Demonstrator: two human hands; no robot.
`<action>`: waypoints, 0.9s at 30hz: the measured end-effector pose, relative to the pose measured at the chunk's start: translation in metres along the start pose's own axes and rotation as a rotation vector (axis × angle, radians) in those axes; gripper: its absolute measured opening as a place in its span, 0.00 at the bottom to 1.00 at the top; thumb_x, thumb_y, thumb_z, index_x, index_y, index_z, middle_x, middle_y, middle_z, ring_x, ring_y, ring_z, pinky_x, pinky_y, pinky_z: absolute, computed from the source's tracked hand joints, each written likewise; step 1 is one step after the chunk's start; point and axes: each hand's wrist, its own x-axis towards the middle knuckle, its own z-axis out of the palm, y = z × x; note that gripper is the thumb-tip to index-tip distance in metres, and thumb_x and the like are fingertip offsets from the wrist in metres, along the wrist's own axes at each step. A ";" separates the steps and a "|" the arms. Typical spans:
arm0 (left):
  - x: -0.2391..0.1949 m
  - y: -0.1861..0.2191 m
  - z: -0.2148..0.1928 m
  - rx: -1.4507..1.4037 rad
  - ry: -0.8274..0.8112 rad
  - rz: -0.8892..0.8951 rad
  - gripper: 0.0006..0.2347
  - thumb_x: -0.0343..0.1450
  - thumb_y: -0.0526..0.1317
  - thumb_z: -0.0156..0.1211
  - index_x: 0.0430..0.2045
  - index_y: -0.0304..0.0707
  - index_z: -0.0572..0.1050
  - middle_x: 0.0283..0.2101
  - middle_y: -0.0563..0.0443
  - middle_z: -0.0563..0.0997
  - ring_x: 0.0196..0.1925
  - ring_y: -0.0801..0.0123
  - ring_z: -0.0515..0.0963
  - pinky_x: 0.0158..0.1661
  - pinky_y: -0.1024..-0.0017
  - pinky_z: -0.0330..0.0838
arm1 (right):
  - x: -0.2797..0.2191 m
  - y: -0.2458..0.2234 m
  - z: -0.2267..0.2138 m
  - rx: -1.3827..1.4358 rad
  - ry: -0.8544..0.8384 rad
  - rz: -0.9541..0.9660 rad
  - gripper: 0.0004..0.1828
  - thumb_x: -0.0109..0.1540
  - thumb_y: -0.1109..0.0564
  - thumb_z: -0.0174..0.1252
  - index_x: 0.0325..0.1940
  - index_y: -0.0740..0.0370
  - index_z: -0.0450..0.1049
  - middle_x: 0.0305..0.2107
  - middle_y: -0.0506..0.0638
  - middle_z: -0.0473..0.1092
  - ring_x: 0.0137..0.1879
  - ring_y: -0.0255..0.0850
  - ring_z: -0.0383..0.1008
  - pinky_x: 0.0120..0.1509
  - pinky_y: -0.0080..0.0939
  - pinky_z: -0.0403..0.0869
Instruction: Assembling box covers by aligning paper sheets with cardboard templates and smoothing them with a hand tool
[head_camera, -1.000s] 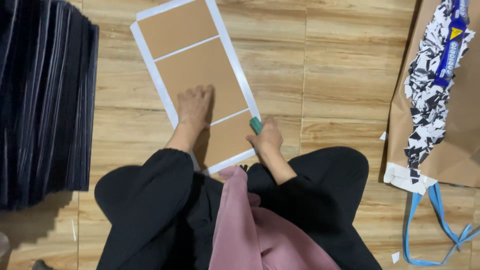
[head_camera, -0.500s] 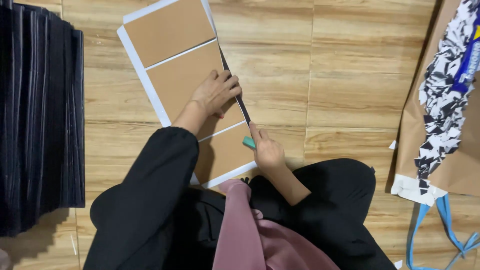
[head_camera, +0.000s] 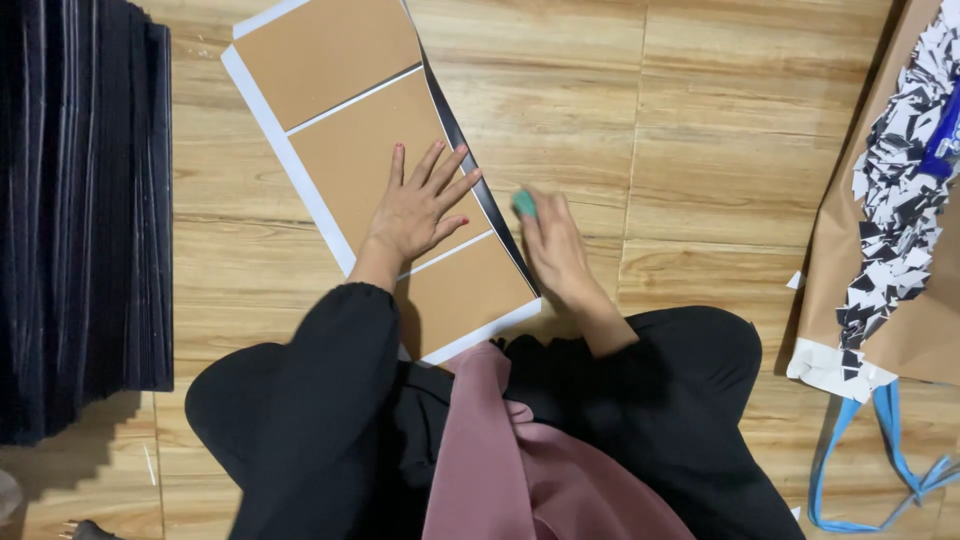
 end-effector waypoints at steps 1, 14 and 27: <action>-0.001 0.001 0.004 -0.036 0.057 -0.025 0.22 0.69 0.57 0.26 0.60 0.63 0.49 0.66 0.57 0.46 0.68 0.59 0.41 0.59 0.42 0.30 | 0.009 -0.002 0.004 0.028 0.108 -0.123 0.20 0.60 0.58 0.45 0.56 0.65 0.61 0.39 0.59 0.59 0.45 0.62 0.64 0.46 0.53 0.67; 0.000 -0.004 0.014 -0.084 0.216 -0.016 0.19 0.69 0.51 0.31 0.56 0.62 0.57 0.64 0.59 0.53 0.66 0.60 0.47 0.58 0.40 0.32 | -0.055 0.046 0.050 -0.595 0.341 -0.419 0.14 0.58 0.60 0.48 0.47 0.50 0.70 0.29 0.43 0.62 0.35 0.36 0.63 0.35 0.32 0.65; 0.000 -0.007 0.016 -0.039 0.237 -0.051 0.17 0.69 0.45 0.34 0.54 0.56 0.58 0.63 0.61 0.55 0.65 0.63 0.50 0.59 0.43 0.36 | 0.004 0.024 0.049 -0.299 0.218 -0.291 0.12 0.53 0.59 0.57 0.41 0.58 0.72 0.25 0.51 0.65 0.35 0.48 0.68 0.37 0.44 0.68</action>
